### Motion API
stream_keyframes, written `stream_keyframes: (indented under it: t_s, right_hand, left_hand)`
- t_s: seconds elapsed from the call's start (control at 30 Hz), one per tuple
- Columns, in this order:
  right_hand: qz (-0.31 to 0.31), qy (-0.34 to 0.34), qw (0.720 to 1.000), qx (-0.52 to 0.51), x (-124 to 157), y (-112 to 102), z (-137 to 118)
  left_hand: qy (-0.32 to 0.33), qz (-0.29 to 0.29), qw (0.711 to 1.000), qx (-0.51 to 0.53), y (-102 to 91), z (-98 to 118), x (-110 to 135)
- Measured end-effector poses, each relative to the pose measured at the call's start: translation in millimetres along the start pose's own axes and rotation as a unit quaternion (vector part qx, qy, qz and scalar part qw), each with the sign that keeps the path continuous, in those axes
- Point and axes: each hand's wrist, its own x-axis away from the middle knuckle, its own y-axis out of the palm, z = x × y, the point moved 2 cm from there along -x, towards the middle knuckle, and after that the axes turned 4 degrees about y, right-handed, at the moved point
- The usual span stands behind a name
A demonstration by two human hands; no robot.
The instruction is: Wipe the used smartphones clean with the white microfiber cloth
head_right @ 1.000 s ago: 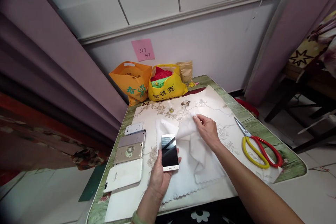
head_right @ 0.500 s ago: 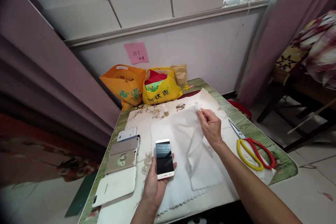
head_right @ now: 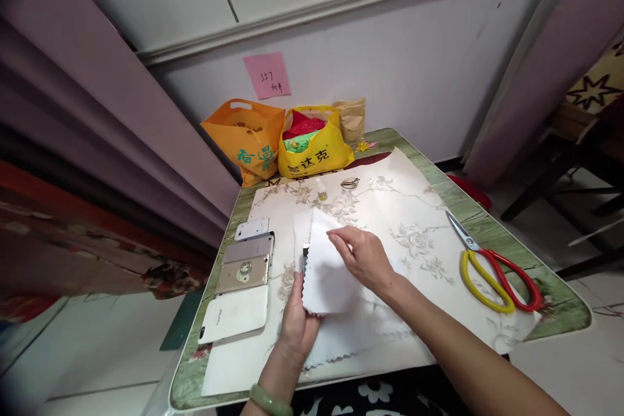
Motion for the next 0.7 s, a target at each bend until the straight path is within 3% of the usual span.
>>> stream_keyframes:
  t_s: [0.1,0.2,0.33,0.53,0.7]
  right_hand:
    - [0.015,-0.039,0.996,0.073,-3,24,-3]
    - [-0.069,-0.082,0.984,0.139,6,63,-13]
    - [-0.153,-0.096,0.969,0.168,14,101,-19]
    - [-0.138,-0.069,0.969,0.193,-8,114,-16]
    - [-0.095,-0.027,0.972,0.215,-35,120,-11]
  left_hand:
    - [-0.006,0.002,1.0,0.004,-1.4,-1,-2]
    - [-0.021,0.003,1.0,0.013,-4.7,-1,-5]
    - [-0.005,-0.047,0.997,0.063,-4.6,-1,-10]
    - [-0.014,-0.038,0.997,0.064,0.5,3,-12]
    - [-0.012,0.014,0.999,0.028,1.5,6,-8]
